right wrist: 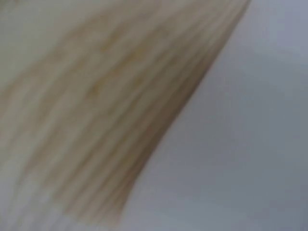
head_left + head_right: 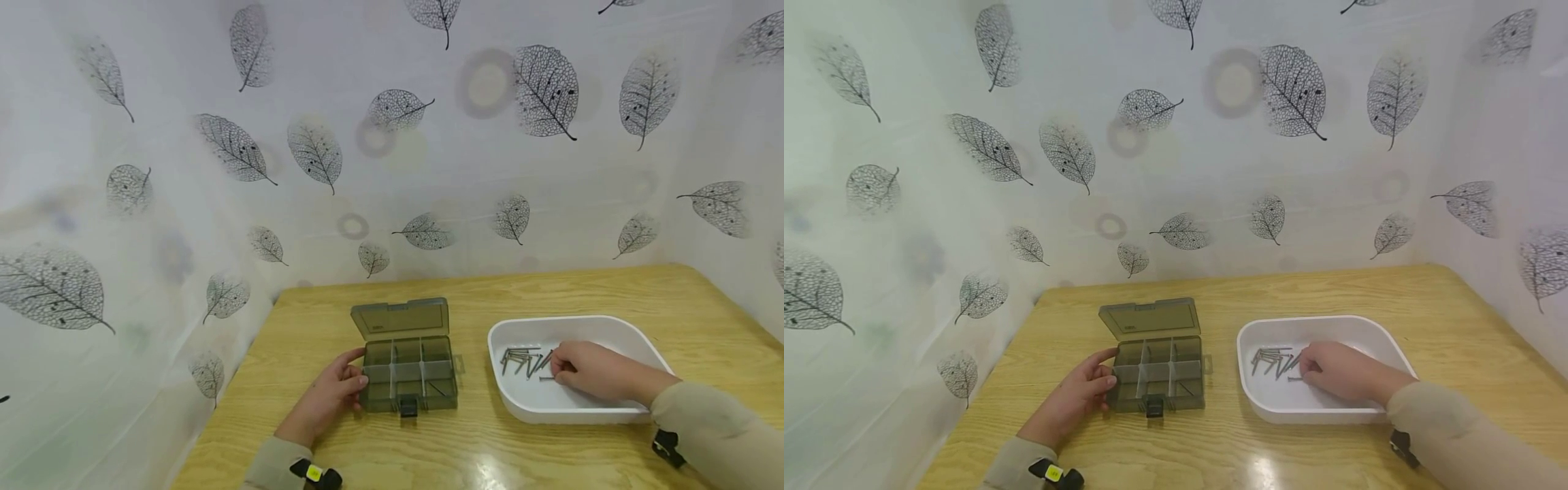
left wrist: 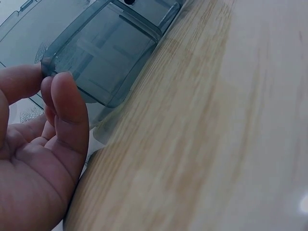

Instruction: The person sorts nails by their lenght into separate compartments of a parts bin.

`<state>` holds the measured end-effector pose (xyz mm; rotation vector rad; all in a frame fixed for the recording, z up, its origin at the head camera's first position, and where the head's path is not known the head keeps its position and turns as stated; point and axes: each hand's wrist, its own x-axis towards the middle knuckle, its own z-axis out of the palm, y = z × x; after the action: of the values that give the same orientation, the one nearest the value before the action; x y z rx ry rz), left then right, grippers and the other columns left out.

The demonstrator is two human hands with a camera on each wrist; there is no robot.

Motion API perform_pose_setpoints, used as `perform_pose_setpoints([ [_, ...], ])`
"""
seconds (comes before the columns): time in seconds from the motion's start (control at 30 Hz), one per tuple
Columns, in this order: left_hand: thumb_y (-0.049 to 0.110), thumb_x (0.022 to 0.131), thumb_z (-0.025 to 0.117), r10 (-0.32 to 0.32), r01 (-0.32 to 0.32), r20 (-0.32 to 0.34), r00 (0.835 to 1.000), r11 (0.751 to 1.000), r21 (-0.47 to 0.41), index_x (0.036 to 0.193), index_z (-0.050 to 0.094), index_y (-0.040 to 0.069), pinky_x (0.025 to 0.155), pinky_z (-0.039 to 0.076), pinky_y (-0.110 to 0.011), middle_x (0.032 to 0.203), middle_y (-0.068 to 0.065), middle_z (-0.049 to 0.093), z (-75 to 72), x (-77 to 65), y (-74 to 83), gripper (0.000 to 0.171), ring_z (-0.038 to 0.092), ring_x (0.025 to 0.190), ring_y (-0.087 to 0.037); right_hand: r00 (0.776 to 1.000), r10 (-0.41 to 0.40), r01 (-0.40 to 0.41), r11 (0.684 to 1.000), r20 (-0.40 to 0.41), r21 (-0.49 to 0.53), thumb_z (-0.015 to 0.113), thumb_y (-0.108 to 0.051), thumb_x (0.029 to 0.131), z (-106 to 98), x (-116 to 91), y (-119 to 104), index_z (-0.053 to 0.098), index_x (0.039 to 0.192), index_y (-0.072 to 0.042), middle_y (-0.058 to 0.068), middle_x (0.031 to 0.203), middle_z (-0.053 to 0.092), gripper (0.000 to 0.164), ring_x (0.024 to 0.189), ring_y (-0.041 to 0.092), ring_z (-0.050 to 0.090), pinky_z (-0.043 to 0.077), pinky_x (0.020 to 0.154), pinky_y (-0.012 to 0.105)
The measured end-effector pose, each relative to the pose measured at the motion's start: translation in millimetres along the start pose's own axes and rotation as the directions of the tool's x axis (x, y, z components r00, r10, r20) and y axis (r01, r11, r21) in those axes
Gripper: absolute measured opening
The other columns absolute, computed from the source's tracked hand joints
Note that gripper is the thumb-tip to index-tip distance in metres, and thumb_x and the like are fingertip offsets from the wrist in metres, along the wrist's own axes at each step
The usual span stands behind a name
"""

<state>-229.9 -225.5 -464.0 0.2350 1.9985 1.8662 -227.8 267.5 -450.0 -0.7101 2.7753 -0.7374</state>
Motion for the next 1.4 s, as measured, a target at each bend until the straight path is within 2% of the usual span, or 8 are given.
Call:
perform_pose_setpoints([
  [0.23,0.012,0.103,0.060,-0.006,0.006,0.003,1.000,1.000,0.005,0.158,0.024,0.003,0.066,0.054,-0.032,0.100,-0.007,0.051,-0.7,-0.4,-1.4,0.066,0.048,0.074,-0.016,0.999,-0.020,0.021,1.000,-0.048,0.019,0.066,-0.009,0.091,-2,-3,0,0.058,0.087,-0.022,-0.011,0.078,0.050,0.016,0.074,0.003,0.047,0.042,0.066,0.025],
  [0.47,0.013,0.103,0.060,-0.009,0.009,0.004,1.000,1.000,0.006,0.158,0.025,0.004,0.066,0.054,-0.032,0.101,-0.007,0.051,-0.5,-0.5,0.0,0.066,0.047,0.074,-0.016,0.998,-0.014,0.021,0.994,-0.066,0.108,0.064,-0.003,0.088,-10,-5,-5,0.060,0.093,-0.015,-0.008,0.081,0.054,0.014,0.075,0.005,0.049,0.045,0.066,0.025],
  [0.73,0.012,0.103,0.060,-0.006,0.006,-0.002,1.000,1.000,0.010,0.158,0.025,0.005,0.066,0.053,-0.032,0.103,-0.008,0.051,0.6,-0.3,1.5,0.066,0.048,0.075,-0.017,0.993,-0.056,0.072,0.986,-0.106,0.153,0.059,-0.006,0.098,-22,-6,-22,0.066,0.112,-0.012,-0.003,0.090,0.059,0.017,0.080,0.005,0.051,0.047,0.068,0.025],
  [0.9,0.011,0.104,0.059,-0.002,0.002,-0.007,1.000,1.000,0.017,0.158,0.025,0.005,0.066,0.054,-0.032,0.103,-0.008,0.051,0.1,-0.3,0.8,0.065,0.048,0.076,-0.017,0.986,-0.083,0.114,0.968,-0.145,0.224,0.057,-0.009,0.102,-24,-5,-39,0.065,0.112,-0.013,0.000,0.087,0.061,0.013,0.076,0.007,0.054,0.047,0.063,0.027],
  [1.1,0.012,0.103,0.060,0.002,-0.002,-0.004,1.000,1.000,0.023,0.158,0.025,0.006,0.066,0.054,-0.032,0.101,-0.008,0.051,-0.8,-0.4,0.6,0.066,0.049,0.075,-0.017,0.985,-0.102,0.139,0.943,-0.136,0.302,0.054,-0.011,0.105,-20,2,-69,0.064,0.115,-0.011,0.001,0.081,0.062,0.015,0.067,0.013,0.055,0.046,0.058,0.029],
  [1.23,0.012,0.103,0.061,-0.001,0.001,-0.004,1.000,1.000,0.023,0.158,0.025,0.006,0.067,0.054,-0.033,0.101,-0.008,0.051,-1.1,-0.1,0.5,0.066,0.048,0.075,-0.017,0.982,-0.132,0.164,0.947,-0.132,0.275,0.054,-0.015,0.106,-14,12,-89,0.067,0.116,-0.015,-0.002,0.079,0.063,0.016,0.065,0.010,0.053,0.047,0.061,0.029],
  [1.4,0.011,0.103,0.061,-0.005,0.005,-0.007,1.000,1.000,0.013,0.158,0.026,0.006,0.067,0.054,-0.033,0.101,-0.008,0.050,-1.4,0.9,-0.5,0.065,0.048,0.074,-0.017,0.978,-0.156,0.184,0.955,-0.136,0.231,0.055,-0.017,0.105,-8,29,-113,0.068,0.117,-0.019,-0.007,0.074,0.058,0.018,0.060,0.008,0.048,0.045,0.062,0.029],
])
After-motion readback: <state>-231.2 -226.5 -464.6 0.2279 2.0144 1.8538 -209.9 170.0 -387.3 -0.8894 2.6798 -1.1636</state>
